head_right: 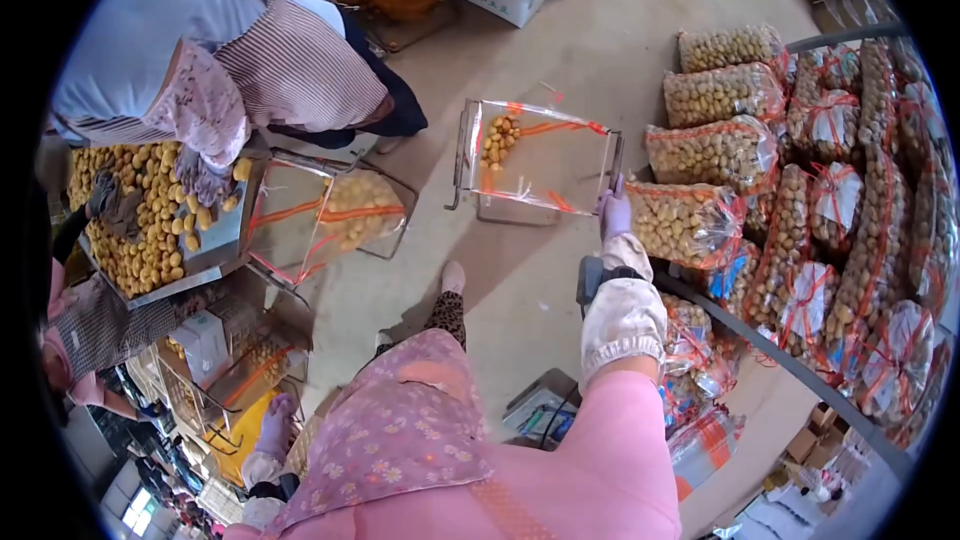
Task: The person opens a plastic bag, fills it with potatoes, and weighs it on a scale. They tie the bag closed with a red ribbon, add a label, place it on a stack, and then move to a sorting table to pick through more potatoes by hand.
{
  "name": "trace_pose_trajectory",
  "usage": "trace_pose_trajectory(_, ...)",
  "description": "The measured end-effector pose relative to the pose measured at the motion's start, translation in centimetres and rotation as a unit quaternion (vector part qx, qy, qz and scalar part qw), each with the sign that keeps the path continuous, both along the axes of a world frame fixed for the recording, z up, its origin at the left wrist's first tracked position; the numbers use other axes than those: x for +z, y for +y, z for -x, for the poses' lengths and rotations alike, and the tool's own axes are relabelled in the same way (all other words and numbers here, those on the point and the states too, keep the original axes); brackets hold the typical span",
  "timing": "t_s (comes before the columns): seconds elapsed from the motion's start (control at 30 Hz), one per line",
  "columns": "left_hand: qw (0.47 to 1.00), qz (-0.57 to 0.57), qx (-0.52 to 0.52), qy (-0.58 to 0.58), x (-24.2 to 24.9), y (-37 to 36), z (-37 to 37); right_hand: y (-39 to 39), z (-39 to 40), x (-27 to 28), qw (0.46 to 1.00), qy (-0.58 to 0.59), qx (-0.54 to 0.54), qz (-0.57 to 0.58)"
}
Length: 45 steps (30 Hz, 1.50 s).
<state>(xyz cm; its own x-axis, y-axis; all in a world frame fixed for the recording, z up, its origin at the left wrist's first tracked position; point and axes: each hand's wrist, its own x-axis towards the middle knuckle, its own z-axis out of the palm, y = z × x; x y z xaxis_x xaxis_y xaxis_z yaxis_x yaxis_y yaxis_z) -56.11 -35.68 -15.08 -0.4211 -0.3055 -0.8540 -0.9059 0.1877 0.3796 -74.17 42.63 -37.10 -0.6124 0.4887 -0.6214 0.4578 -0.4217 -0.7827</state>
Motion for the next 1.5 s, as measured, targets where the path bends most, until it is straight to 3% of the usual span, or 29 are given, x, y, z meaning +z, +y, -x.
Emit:
trace_pose_trajectory(0.13,0.998,-0.036,-0.016,0.051,-0.8,0.0,1.1,1.1,-2.2,-0.8,0.998,-0.015,-0.061,-0.013)
trace_pose_trajectory(0.2,0.999,-0.026,-0.018,0.04,0.2,1.3,2.0,1.2,-2.5,-0.1,0.994,-0.032,0.048,-0.093)
trace_pose_trajectory(0.23,0.999,-0.016,-0.016,0.031,0.8,2.1,2.4,1.5,-2.8,-0.3,0.971,-0.09,0.114,-0.188)
trace_pose_trajectory(0.27,0.999,-0.017,-0.021,0.031,0.8,2.4,2.6,1.7,-3.3,-0.4,0.972,-0.09,0.109,-0.189)
trace_pose_trajectory(0.3,0.998,-0.038,-0.009,0.048,0.8,2.6,2.7,1.3,-3.2,0.4,0.929,-0.166,0.171,-0.283)
trace_pose_trajectory(0.4,0.996,-0.066,0.0,0.062,1.2,3.0,2.6,-1.8,-3.0,5.2,0.926,-0.162,0.171,-0.294)
trace_pose_trajectory(0.47,0.996,-0.072,-0.003,0.061,1.3,3.0,2.3,-1.1,-4.9,0.1,0.908,-0.066,0.157,-0.381)
trace_pose_trajectory(0.53,0.997,-0.05,-0.019,0.061,1.0,2.6,1.7,-3.0,-5.9,0.7,0.896,-0.106,0.152,-0.403)
trace_pose_trajectory(0.63,0.996,-0.039,-0.065,0.056,0.0,1.3,1.0,-6.3,-8.6,2.1,0.728,-0.164,0.134,-0.652)
trace_pose_trajectory(0.67,0.992,-0.057,-0.089,0.066,-0.6,0.0,0.5,-7.1,-10.2,-1.5,0.926,-0.008,-0.041,-0.376)
trace_pose_trajectory(0.7,0.986,-0.085,-0.121,0.071,-1.6,-0.8,0.9,-7.8,-12.2,-2.0,0.925,-0.02,-0.047,-0.376)
trace_pose_trajectory(0.77,0.987,-0.1,-0.111,0.065,-2.3,-0.1,1.5,-12.4,-17.1,-0.7,0.813,-0.166,0.094,-0.55)
trace_pose_trajectory(0.8,0.982,-0.122,-0.131,0.057,-3.0,-0.4,1.9,-14.8,-19.8,-0.4,0.796,-0.203,0.127,-0.556)
trace_pose_trajectory(0.87,0.961,-0.151,-0.23,0.042,-4.7,-1.0,3.1,-17.6,-22.7,7.6,0.894,-0.303,0.126,-0.304)
trace_pose_trajectory(0.93,0.95,-0.097,-0.291,0.066,-6.2,-0.8,4.1,-21.3,-29.4,6.6,0.862,-0.296,0.162,-0.377)
trace_pose_trajectory(1.0,0.945,-0.145,-0.286,0.066,-7.7,-0.7,5.9,-23.8,-36.0,6.5,0.89,-0.319,0.156,-0.285)
trace_pose_trajectory(1.1,0.941,-0.229,-0.25,0.013,-10.2,-1.6,8.4,-27.6,-44.7,6.3,0.897,-0.34,0.105,-0.263)
trace_pose_trajectory(1.17,0.959,-0.147,-0.242,0.016,-11.5,-0.1,10.0,-29.1,-49.3,6.3,0.903,-0.373,0.057,-0.203)
trace_pose_trajectory(1.27,0.936,-0.147,-0.317,0.044,-15.3,-0.4,12.6,-33.2,-54.5,7.8,0.912,-0.333,-0.018,-0.238)
trace_pose_trajectory(1.3,0.952,-0.147,-0.265,0.043,-14.9,0.6,12.7,-34.6,-55.4,8.3,0.91,-0.333,-0.032,-0.243)
trace_pose_trajectory(1.4,0.917,-0.223,-0.325,0.056,-14.6,1.2,12.7,-39.5,-58.4,8.7,0.894,-0.357,-0.003,-0.272)
trace_pose_trajectory(1.47,0.909,-0.221,-0.347,0.065,-14.1,1.1,11.4,-42.8,-60.1,8.4,0.897,-0.345,0.12,-0.249)
trace_pose_trajectory(1.5,0.906,-0.213,-0.36,0.068,-13.9,0.9,10.8,-44.7,-60.6,8.3,0.898,-0.345,0.112,-0.25)
